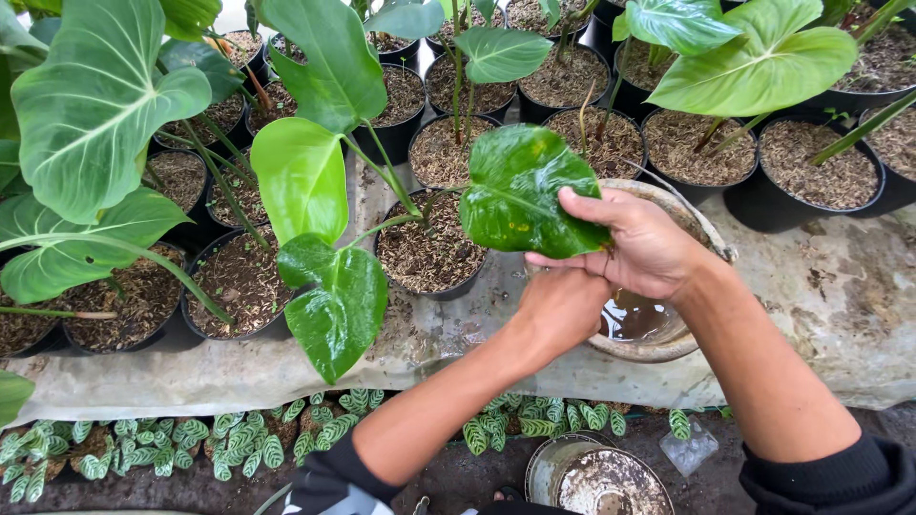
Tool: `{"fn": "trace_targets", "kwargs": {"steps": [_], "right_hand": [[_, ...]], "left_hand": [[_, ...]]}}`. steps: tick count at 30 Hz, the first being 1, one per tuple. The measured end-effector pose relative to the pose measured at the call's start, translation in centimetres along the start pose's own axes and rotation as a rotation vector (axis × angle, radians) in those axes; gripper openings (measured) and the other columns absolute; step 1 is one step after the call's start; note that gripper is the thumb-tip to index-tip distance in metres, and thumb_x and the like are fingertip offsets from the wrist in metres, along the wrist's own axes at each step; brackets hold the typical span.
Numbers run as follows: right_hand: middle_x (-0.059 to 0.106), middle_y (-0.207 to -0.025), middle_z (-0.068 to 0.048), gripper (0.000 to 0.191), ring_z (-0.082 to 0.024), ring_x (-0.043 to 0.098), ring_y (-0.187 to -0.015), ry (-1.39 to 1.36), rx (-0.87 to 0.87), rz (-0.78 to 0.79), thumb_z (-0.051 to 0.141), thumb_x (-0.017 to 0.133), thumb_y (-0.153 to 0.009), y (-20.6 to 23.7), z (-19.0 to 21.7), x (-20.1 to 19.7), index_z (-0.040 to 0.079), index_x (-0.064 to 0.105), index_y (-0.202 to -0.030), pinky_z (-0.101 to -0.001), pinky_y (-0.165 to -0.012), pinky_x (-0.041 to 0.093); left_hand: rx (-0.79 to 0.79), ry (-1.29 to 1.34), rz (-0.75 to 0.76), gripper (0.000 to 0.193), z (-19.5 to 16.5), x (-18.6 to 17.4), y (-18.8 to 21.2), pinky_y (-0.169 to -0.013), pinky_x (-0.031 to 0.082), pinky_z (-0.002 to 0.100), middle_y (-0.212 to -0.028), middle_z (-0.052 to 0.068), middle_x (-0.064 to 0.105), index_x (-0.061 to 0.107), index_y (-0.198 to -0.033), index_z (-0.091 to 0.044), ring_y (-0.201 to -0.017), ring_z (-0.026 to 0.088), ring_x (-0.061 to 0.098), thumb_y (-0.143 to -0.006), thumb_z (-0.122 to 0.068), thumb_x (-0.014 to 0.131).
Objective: The person wipes the leaves of potted plants with a small sponge, dipping it in a bucket of water between leaves. They support each leaf with one hand while rubbing its surface, then move to the next potted plant along the bench.
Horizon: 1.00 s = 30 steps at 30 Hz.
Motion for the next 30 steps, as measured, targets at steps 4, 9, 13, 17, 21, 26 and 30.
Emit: {"fn": "trace_targets", "kwargs": {"steps": [4, 9, 13, 17, 21, 26, 30], "right_hand": [[0.068, -0.128, -0.017, 0.045, -0.026, 0.068, -0.113, 0.015, 0.011, 0.083, 0.025, 0.055, -0.102, -0.5, -0.6, 0.2, -0.005, 0.055, -0.136, -0.0488, -0.099, 0.058], [0.066, -0.131, -0.017, 0.044, -0.028, 0.067, -0.116, -0.093, 0.027, 0.032, 0.024, 0.052, -0.102, -0.2, -1.4, -0.5, -0.002, 0.054, -0.137, -0.0551, -0.100, 0.057], [0.065, -0.132, -0.017, 0.044, -0.031, 0.066, -0.118, -0.193, 0.045, 0.056, 0.023, 0.051, -0.100, 0.4, -1.9, -0.3, 0.002, 0.052, -0.138, -0.0605, -0.100, 0.055], [0.065, -0.133, -0.018, 0.046, -0.032, 0.065, -0.119, -0.216, 0.031, 0.079, 0.024, 0.049, -0.101, 0.8, -1.7, -0.1, 0.000, 0.051, -0.141, -0.0613, -0.101, 0.054], [0.066, -0.131, -0.024, 0.047, -0.035, 0.064, -0.118, -0.196, 0.032, 0.095, 0.026, 0.049, -0.104, 0.8, -2.1, 0.6, -0.004, 0.049, -0.141, -0.0596, -0.097, 0.051], [0.063, -0.135, -0.020, 0.049, -0.034, 0.062, -0.121, -0.256, -0.033, 0.020, 0.026, 0.044, -0.104, 1.0, -2.5, 0.6, 0.001, 0.047, -0.145, -0.0599, -0.103, 0.052], [0.061, -0.138, -0.023, 0.050, -0.035, 0.062, -0.125, -0.324, -0.048, -0.010, 0.027, 0.041, -0.104, 1.5, -4.1, 1.1, -0.003, 0.046, -0.144, -0.0610, -0.101, 0.047]], "left_hand": [[0.052, -0.045, -0.379, 0.045, 1.0, 3.3, -5.7, -0.107, 0.038, 0.053, -0.136, 0.027, 0.057, 0.062, -0.127, -0.001, -0.128, 0.042, 0.052, -0.085, -0.017, 0.059], [0.093, 0.324, -0.420, 0.044, 3.4, 5.0, -7.3, -0.118, 0.034, 0.050, -0.143, 0.027, 0.054, 0.057, -0.136, 0.001, -0.138, 0.039, 0.048, -0.096, -0.019, 0.056], [-0.011, 0.353, -0.303, 0.040, 2.5, 2.3, -4.7, -0.110, 0.041, 0.050, -0.134, 0.023, 0.062, 0.064, -0.125, -0.004, -0.127, 0.040, 0.055, -0.086, -0.014, 0.064], [-0.053, 0.405, -0.314, 0.028, 1.9, -2.6, 0.6, -0.096, 0.056, 0.044, -0.116, 0.018, 0.073, 0.067, -0.118, -0.005, -0.109, 0.037, 0.070, -0.092, -0.008, 0.061], [-0.176, 0.639, -0.483, 0.024, 4.0, -5.6, 5.7, -0.081, 0.063, 0.039, -0.102, 0.017, 0.077, 0.075, -0.110, -0.001, -0.094, 0.033, 0.079, -0.091, -0.002, 0.060], [-0.551, 1.560, -0.523, 0.035, 10.3, -2.3, 10.4, -0.082, 0.062, 0.031, -0.109, 0.010, 0.073, 0.062, -0.131, -0.001, -0.093, 0.019, 0.073, -0.096, -0.005, 0.059], [-0.733, 1.713, -0.647, 0.047, 13.4, -1.8, 15.4, -0.087, 0.061, 0.031, -0.115, 0.014, 0.068, 0.055, -0.141, -0.006, -0.093, 0.017, 0.071, -0.095, -0.009, 0.061]]}}
Point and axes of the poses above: each hand's wrist, its own y-axis away from the middle knuckle, its own x-axis out of the palm, z = x × y, the point moved 10 cm from there along -y, towards the middle knuckle
